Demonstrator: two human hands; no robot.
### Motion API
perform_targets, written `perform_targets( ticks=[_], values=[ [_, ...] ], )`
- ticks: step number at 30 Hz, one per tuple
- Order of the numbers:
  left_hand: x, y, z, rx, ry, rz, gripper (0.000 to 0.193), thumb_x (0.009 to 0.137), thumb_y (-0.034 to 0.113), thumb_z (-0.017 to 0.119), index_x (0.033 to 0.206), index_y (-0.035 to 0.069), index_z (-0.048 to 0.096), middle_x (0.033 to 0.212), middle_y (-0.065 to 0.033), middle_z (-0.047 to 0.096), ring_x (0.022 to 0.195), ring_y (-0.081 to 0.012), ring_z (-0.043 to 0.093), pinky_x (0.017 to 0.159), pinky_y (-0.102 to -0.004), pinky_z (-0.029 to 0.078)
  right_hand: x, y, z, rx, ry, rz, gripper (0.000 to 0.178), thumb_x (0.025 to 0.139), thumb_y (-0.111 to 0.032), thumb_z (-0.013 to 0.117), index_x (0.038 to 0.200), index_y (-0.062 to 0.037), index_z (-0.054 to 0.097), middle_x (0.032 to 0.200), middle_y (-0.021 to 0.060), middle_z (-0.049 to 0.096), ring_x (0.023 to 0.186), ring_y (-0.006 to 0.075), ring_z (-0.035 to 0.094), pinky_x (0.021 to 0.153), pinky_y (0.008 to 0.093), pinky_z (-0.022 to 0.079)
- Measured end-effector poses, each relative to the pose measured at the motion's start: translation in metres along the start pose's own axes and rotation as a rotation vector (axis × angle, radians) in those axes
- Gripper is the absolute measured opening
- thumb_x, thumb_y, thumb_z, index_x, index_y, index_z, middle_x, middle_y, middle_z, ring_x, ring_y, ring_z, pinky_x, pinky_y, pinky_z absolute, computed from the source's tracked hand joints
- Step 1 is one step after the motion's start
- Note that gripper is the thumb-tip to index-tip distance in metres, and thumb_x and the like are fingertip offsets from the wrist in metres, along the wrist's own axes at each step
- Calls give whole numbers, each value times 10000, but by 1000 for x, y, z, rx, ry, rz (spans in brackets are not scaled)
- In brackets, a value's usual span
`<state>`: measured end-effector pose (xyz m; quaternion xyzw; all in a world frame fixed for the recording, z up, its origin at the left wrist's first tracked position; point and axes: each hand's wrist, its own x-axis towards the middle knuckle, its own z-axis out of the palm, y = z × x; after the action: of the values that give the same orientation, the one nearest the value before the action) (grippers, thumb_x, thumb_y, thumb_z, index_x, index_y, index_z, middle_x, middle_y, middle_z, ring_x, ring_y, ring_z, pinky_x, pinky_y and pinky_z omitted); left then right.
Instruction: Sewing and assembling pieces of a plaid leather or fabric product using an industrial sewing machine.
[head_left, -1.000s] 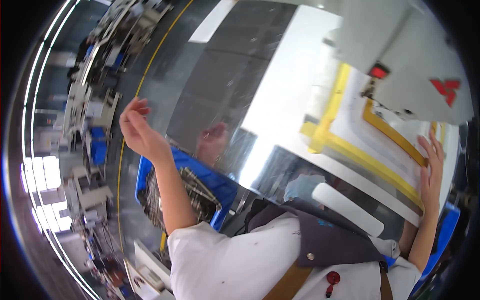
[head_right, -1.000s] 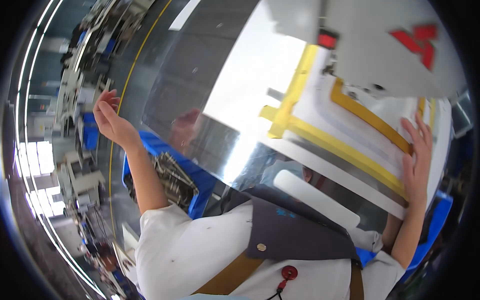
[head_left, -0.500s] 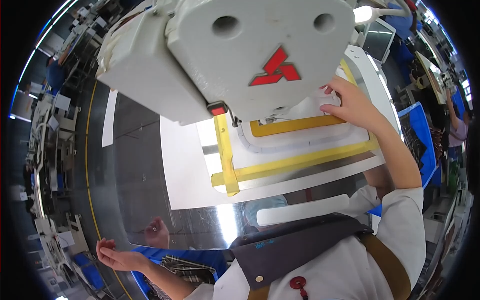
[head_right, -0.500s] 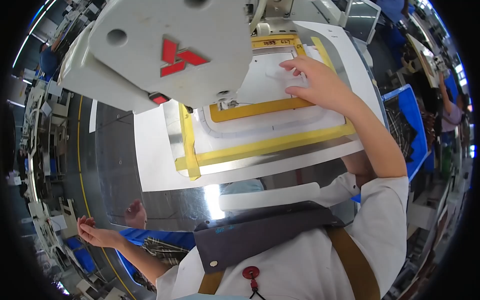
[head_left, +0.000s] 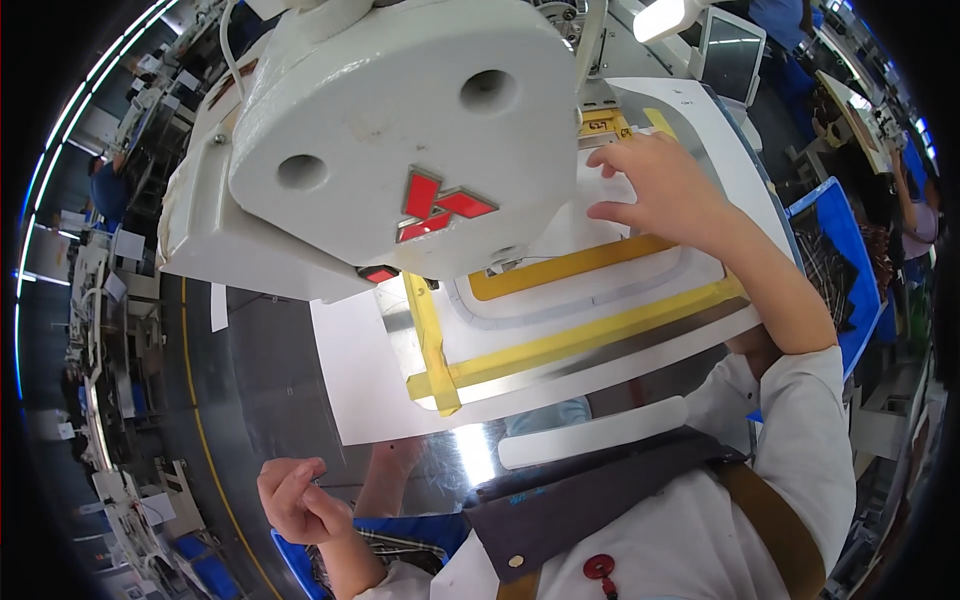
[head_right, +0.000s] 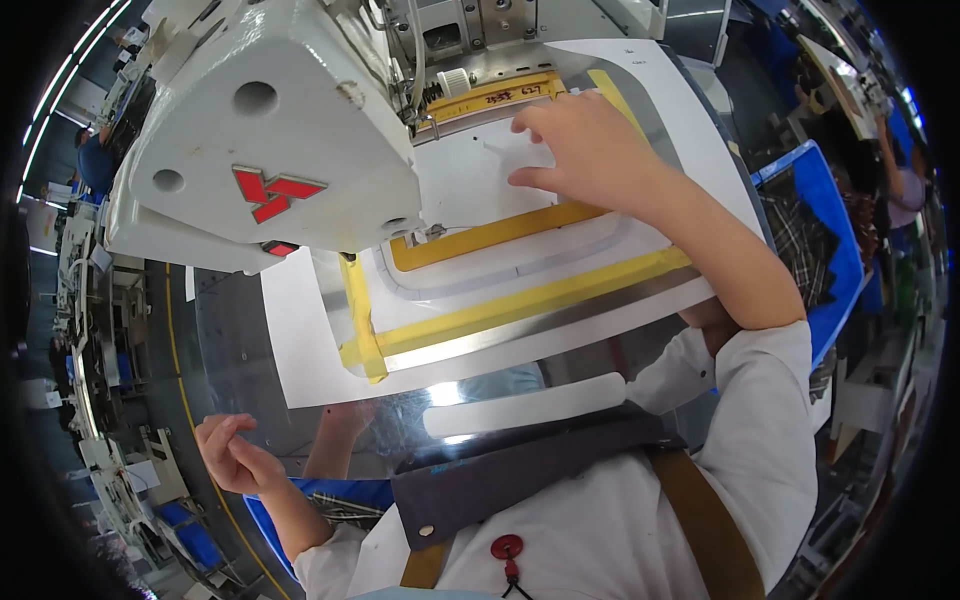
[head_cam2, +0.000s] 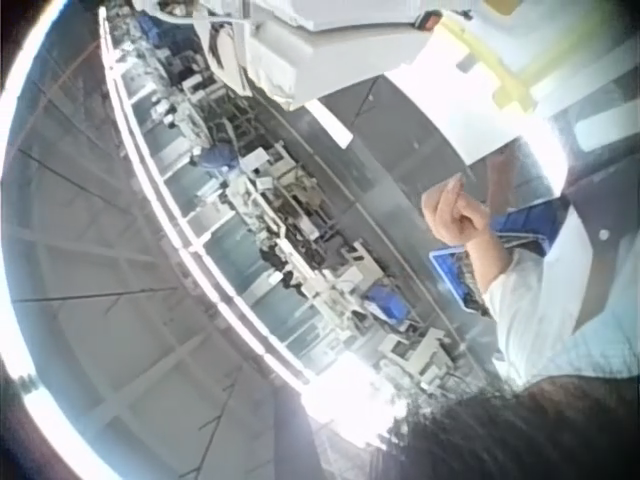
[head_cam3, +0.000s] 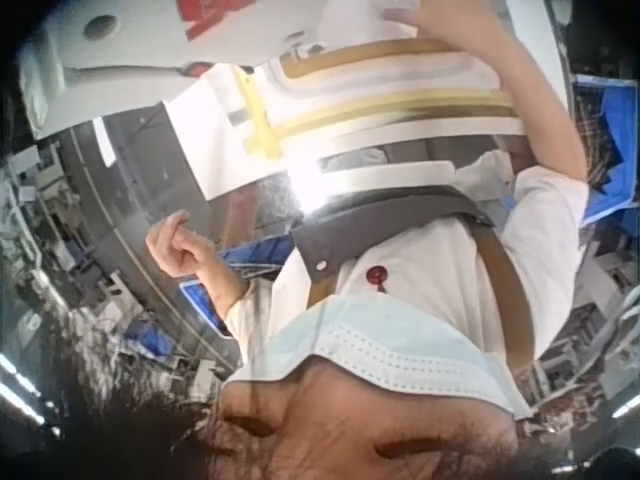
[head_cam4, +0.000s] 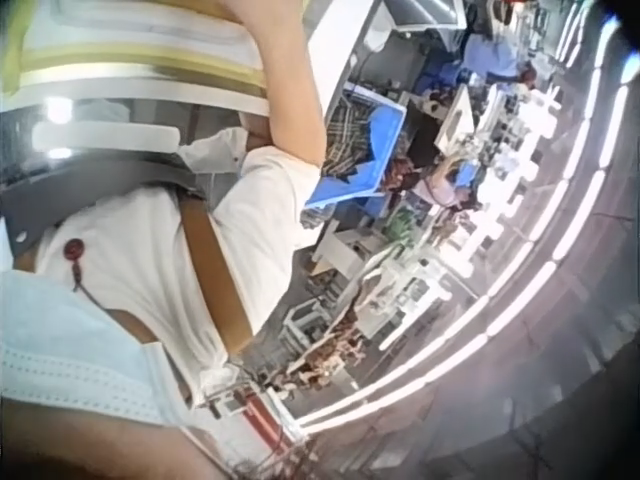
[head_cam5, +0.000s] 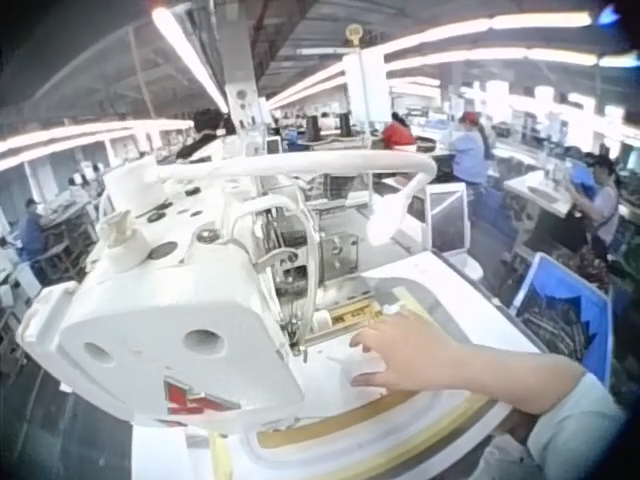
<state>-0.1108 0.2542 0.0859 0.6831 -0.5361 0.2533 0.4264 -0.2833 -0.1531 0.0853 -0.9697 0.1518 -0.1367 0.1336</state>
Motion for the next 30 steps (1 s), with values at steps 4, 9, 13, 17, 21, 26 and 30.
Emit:
perform_targets(
  ticks=[4,9,13,17,21,26,30],
  values=[
    [11,6,21,-77,-57,25,157,847,82,553,968,32,641,727,-82,618,561,-183,546,521,-282,411,-4,1,8,-262,-40,23,307,816,-238,699,1057,-59,636,1003,79,662,879,270,636,821,372,494],
    [29,12,45,-135,-144,134,149,776,67,606,912,51,663,725,-62,629,551,-181,566,498,-286,422,6,2,11,-37,-183,119,284,799,-175,695,1049,-60,628,983,85,665,880,277,635,813,372,494],
    [31,18,46,-131,-212,173,161,745,48,622,896,72,673,689,-31,628,544,-165,576,475,-273,420,3,1,13,-16,46,105,230,802,-121,674,1024,-74,639,920,88,662,906,280,626,825,388,487],
    [35,22,57,-165,-244,184,184,729,38,631,899,86,684,672,-24,625,529,-166,575,479,-269,420,16,8,25,-331,-69,53,180,793,-131,691,957,-68,654,891,93,660,920,283,614,844,401,479],
    [37,26,59,-186,-285,212,212,720,38,640,916,97,694,665,-17,625,526,-163,576,484,-262,417,25,5,27,-98,-75,148,168,783,-108,691,942,-71,653,904,95,656,904,269,614,836,393,477],
    [30,25,66,-212,-379,112,205,735,37,658,933,81,687,703,-48,636,556,-171,587,499,-266,431,2,-6,15,415,100,73,115,756,-19,657,856,-59,618,857,78,632,835,225,610,820,363,461],
    [39,41,103,-494,-816,-432,281,874,116,634,1133,11,610,912,-108,672,641,-166,625,581,-259,483,-5,-18,24,350,134,-121,125,733,-11,671,807,-69,588,893,51,631,882,219,599,849,358,445]
  ],
)
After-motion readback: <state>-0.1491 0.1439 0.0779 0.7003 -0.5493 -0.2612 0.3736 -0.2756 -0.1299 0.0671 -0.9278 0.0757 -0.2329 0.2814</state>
